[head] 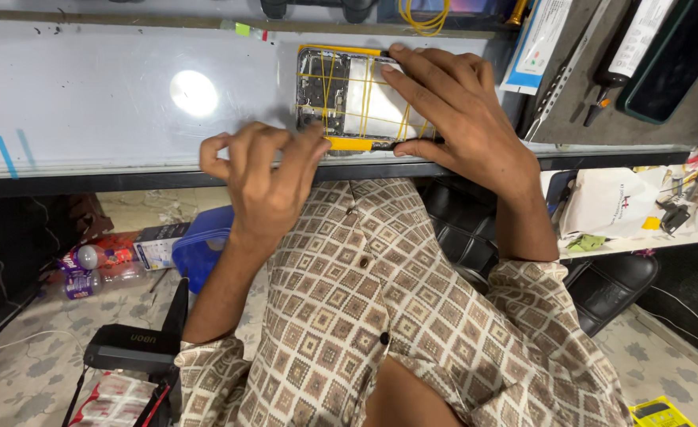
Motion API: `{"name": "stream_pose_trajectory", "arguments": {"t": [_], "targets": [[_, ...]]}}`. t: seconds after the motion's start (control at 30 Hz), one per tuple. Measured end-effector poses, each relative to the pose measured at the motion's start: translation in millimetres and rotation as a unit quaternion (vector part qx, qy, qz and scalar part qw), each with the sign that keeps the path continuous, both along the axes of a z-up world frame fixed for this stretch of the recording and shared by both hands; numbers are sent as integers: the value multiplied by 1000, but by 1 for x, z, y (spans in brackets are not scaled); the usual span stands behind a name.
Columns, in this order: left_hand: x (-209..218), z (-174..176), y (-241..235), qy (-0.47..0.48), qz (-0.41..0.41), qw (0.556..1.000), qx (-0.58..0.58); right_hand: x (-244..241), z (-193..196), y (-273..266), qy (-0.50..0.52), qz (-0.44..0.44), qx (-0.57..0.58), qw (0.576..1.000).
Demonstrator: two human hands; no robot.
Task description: The person secures a smartphone to a yellow backing card using rubber bands, then uses a gold-colored tool to pry and remove the phone's back cover. The person works at a cluttered workbench in what appears to be an electronics repair shop.
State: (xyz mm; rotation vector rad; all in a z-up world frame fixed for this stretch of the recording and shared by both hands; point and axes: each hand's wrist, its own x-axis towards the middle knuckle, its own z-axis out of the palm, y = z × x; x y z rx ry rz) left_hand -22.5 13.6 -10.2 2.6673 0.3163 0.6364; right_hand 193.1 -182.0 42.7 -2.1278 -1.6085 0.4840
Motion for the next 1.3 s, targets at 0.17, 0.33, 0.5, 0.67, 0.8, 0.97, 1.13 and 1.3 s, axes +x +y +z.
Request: {"name": "stream_pose_trajectory", "arguments": {"t": [0.17, 0.33, 0.5, 0.67, 0.8, 0.97, 1.13, 1.3], "targets": [[6, 2, -7, 18, -37, 999, 9, 0, 5, 3, 3, 5, -5, 1000], [18, 10, 9, 38, -14, 998, -54, 2, 5, 4, 8, 12, -8, 1000], [25, 12, 26, 123, -78, 982, -118, 8, 0, 0, 9, 38, 5, 999], [33, 15, 31, 115, -114, 978, -135, 11, 0, 1, 12, 26, 30, 999], [32, 21, 39, 118, -106, 977, -140, 11, 0, 7, 27, 33, 37, 998], [34, 22, 45, 133, -116, 977, -121, 14, -3, 11, 24, 48, 20, 998], [37, 27, 49, 169, -120, 964, -166, 20, 0, 15, 41, 58, 22, 997], [43, 37, 55, 149, -139, 963, -176, 20, 3, 23, 57, 41, 10, 997]]}}
